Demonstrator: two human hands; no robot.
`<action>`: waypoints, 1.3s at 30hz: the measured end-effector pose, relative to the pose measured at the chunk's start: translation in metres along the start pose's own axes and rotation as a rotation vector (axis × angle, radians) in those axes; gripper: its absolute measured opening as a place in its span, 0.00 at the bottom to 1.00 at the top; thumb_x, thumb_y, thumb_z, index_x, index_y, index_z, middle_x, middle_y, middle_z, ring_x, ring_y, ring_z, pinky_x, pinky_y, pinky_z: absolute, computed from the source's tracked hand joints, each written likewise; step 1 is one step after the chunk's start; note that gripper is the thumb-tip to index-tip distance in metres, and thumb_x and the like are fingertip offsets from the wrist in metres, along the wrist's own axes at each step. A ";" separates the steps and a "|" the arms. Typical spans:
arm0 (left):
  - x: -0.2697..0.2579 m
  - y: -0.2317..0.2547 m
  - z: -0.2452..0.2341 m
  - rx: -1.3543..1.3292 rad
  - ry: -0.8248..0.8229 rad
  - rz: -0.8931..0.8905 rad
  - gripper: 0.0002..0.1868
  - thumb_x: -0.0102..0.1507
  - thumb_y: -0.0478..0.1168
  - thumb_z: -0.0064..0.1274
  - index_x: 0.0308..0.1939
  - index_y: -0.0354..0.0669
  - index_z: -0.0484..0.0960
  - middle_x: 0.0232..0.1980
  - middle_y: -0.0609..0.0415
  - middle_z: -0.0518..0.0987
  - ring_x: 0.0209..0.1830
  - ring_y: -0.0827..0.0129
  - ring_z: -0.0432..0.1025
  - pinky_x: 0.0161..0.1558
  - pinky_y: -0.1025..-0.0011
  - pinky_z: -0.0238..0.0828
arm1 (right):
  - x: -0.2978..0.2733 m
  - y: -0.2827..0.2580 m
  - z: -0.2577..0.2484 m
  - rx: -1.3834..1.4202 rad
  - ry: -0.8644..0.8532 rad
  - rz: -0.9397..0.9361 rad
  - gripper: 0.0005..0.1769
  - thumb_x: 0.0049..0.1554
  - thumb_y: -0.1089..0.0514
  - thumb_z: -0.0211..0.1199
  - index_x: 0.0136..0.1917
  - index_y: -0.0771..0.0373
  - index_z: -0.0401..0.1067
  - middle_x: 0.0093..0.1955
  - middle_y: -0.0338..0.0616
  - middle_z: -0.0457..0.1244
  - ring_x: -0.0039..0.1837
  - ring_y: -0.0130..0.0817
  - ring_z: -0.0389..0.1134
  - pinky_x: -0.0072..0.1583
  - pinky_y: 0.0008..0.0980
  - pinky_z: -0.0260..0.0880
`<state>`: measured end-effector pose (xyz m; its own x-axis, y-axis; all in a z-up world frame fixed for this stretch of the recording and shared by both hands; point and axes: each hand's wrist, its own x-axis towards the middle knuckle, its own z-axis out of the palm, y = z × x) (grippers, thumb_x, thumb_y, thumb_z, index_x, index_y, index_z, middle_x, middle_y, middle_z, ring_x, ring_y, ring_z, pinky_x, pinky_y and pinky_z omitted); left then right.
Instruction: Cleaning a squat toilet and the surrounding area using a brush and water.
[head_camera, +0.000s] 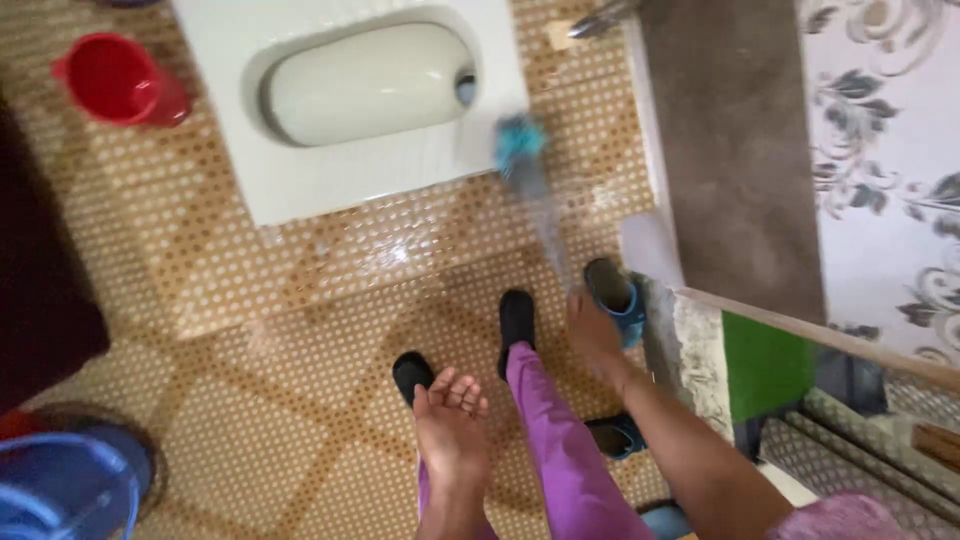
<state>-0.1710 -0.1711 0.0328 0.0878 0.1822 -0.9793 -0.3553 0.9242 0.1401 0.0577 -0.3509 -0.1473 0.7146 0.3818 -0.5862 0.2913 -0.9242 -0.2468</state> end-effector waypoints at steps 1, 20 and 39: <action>-0.001 0.009 -0.009 -0.010 0.019 0.007 0.29 0.72 0.63 0.30 0.48 0.43 0.75 0.39 0.53 0.76 0.41 0.63 0.70 0.48 0.62 0.65 | 0.018 -0.038 -0.019 -0.002 -0.020 -0.009 0.30 0.70 0.40 0.39 0.75 0.60 0.57 0.57 0.67 0.66 0.52 0.69 0.68 0.54 0.61 0.67; 0.011 0.042 -0.127 -0.206 0.018 0.022 0.30 0.72 0.64 0.25 0.49 0.46 0.75 0.39 0.57 0.77 0.40 0.67 0.70 0.49 0.64 0.66 | -0.030 -0.233 0.018 0.036 -0.299 -0.011 0.31 0.68 0.38 0.35 0.73 0.58 0.60 0.46 0.60 0.70 0.44 0.58 0.72 0.47 0.57 0.72; -0.023 0.014 -0.119 -0.488 0.057 0.104 0.26 0.72 0.62 0.33 0.46 0.47 0.77 0.37 0.58 0.76 0.39 0.68 0.69 0.47 0.65 0.65 | -0.095 -0.249 0.092 -0.298 -0.343 -0.710 0.32 0.67 0.44 0.42 0.83 0.46 0.48 0.24 0.44 0.59 0.25 0.42 0.61 0.31 0.45 0.60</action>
<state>-0.2890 -0.2027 0.0402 -0.0177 0.2339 -0.9721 -0.7548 0.6345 0.1664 -0.1415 -0.1566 -0.1013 0.0798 0.8089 -0.5826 0.7883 -0.4089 -0.4597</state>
